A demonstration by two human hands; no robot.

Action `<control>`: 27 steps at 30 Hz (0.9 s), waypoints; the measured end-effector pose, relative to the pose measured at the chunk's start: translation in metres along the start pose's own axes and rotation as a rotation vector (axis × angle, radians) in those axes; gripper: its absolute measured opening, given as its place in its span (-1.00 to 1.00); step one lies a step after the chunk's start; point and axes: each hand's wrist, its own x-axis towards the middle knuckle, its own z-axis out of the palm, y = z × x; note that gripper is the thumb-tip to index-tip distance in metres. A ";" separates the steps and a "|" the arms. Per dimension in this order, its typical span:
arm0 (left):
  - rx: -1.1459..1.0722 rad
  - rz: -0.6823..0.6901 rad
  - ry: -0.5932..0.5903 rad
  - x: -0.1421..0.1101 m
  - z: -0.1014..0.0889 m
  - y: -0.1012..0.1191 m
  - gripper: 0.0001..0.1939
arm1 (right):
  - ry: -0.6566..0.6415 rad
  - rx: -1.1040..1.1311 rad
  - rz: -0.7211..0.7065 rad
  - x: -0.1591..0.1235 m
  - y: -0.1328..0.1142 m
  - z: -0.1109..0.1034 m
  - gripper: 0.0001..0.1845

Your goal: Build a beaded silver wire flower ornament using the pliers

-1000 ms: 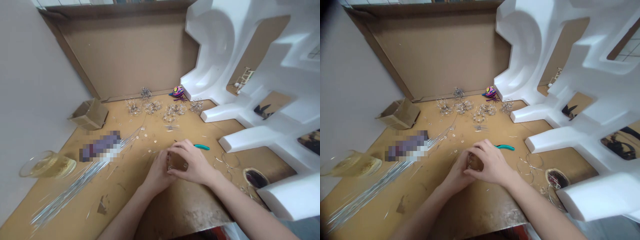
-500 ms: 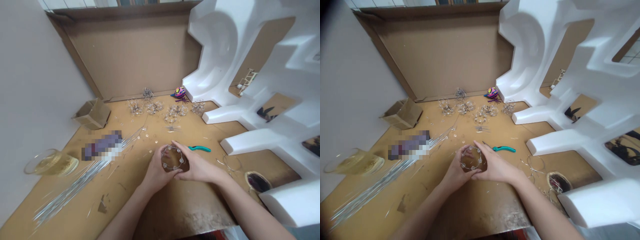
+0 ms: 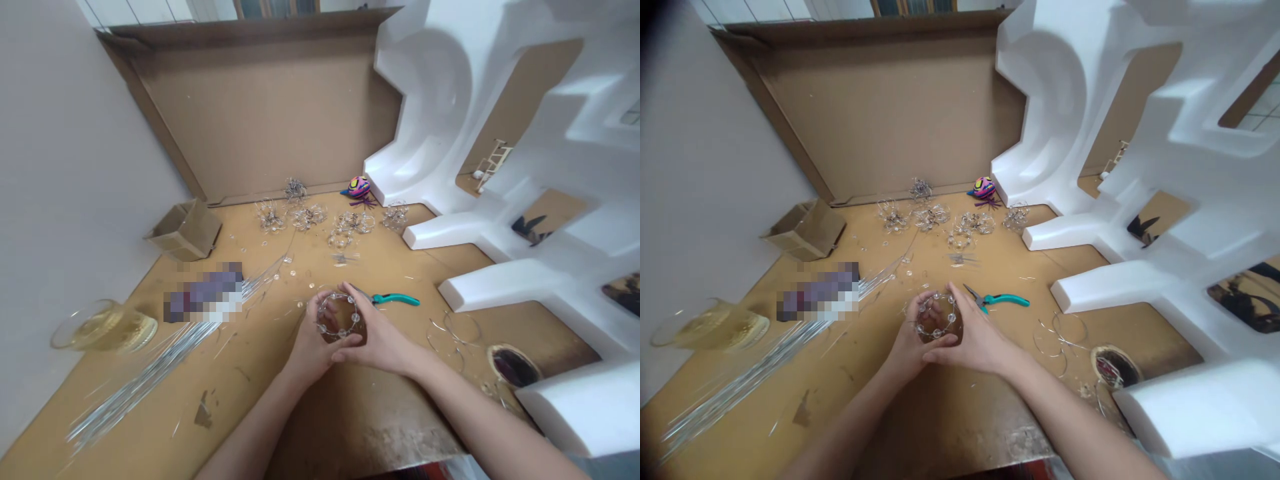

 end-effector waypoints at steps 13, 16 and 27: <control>0.296 0.002 0.022 0.003 0.000 -0.005 -0.22 | 0.082 0.002 0.036 0.002 -0.001 0.001 0.02; 0.478 0.033 -0.054 0.000 -0.005 -0.003 -0.14 | 0.045 -0.031 0.032 0.004 0.001 0.002 -0.13; 0.770 0.028 -0.210 -0.020 -0.035 -0.004 0.04 | 0.018 -0.248 -0.120 0.001 0.001 0.015 -0.30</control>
